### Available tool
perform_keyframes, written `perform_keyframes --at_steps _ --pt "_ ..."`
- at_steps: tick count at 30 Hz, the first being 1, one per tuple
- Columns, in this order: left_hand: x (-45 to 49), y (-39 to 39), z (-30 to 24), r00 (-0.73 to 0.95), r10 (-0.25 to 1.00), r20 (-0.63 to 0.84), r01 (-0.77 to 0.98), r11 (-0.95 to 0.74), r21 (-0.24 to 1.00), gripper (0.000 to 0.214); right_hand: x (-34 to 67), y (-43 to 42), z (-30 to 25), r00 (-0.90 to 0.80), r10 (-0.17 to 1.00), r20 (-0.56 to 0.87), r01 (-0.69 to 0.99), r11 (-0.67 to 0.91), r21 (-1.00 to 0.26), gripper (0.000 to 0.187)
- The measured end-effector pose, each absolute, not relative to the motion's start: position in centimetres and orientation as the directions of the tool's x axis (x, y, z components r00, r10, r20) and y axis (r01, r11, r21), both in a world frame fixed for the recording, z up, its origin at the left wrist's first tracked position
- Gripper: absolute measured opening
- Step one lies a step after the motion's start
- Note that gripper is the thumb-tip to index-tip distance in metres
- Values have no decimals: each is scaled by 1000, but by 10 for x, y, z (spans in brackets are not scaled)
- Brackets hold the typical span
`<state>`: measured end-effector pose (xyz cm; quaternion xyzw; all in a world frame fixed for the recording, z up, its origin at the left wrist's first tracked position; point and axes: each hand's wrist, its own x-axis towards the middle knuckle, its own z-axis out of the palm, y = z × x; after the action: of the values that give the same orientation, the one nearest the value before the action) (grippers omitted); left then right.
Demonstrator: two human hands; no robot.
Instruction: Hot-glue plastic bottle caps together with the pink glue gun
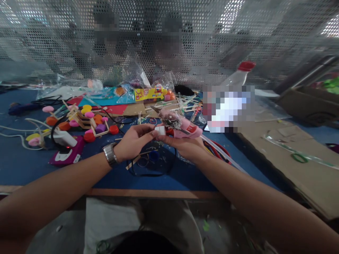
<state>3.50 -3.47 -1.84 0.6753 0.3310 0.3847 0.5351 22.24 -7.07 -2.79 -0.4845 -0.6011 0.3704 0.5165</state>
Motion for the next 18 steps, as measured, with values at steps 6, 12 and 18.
perform_keyframes --at_steps 6,12,18 --pt "32 -34 -19 525 826 204 148 -324 934 56 222 -70 -26 70 967 244 258 219 -941 47" --pt "32 -36 -21 508 816 277 198 -423 884 50 222 -73 -28 46 956 290 300 264 -917 42" --pt "34 -36 -22 470 829 303 118 -399 909 49 223 -69 -31 10 947 321 246 309 -919 45"
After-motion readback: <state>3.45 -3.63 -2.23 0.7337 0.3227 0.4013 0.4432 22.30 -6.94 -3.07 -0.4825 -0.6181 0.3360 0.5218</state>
